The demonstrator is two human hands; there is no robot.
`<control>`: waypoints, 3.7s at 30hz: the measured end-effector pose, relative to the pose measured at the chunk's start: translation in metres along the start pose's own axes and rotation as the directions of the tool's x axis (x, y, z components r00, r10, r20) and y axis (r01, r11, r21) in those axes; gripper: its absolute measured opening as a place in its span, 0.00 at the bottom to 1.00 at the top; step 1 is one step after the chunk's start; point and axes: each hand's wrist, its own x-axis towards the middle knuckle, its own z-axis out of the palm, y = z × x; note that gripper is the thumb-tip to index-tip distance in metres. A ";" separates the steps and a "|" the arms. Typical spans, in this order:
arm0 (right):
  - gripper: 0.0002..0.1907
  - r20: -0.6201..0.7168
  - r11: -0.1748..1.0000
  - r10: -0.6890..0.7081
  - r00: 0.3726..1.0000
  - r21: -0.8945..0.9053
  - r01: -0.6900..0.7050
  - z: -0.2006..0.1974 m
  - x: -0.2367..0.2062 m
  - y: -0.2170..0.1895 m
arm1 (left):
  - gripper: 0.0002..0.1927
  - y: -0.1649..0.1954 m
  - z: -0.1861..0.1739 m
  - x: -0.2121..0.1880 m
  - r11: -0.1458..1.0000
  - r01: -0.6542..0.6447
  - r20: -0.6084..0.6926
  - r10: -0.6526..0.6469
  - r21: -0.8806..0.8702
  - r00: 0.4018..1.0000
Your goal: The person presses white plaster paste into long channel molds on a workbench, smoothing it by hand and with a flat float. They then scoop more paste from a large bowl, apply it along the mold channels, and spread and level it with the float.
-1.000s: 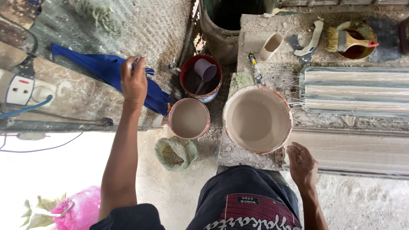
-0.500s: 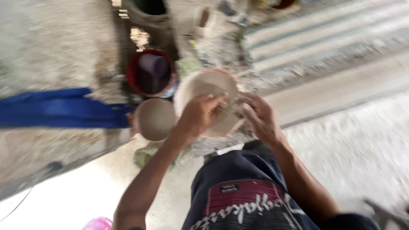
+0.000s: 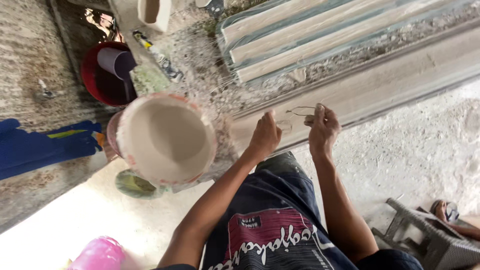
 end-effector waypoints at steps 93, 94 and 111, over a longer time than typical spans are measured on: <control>0.19 0.780 0.058 -0.615 0.120 -0.107 0.993 0.224 0.211 -0.002 | 0.29 -0.131 -0.101 0.265 0.742 0.670 -0.558 -0.551 0.012 0.620; 0.18 0.749 0.097 -0.648 0.138 -0.099 0.990 0.207 0.214 -0.004 | 0.30 -0.130 -0.100 0.254 0.806 0.591 -0.599 -0.490 -0.035 0.633; 0.18 0.971 0.381 0.047 0.236 -0.236 0.894 0.043 0.080 0.056 | 0.25 -0.038 0.003 -0.003 0.886 0.372 0.117 -0.416 0.278 0.902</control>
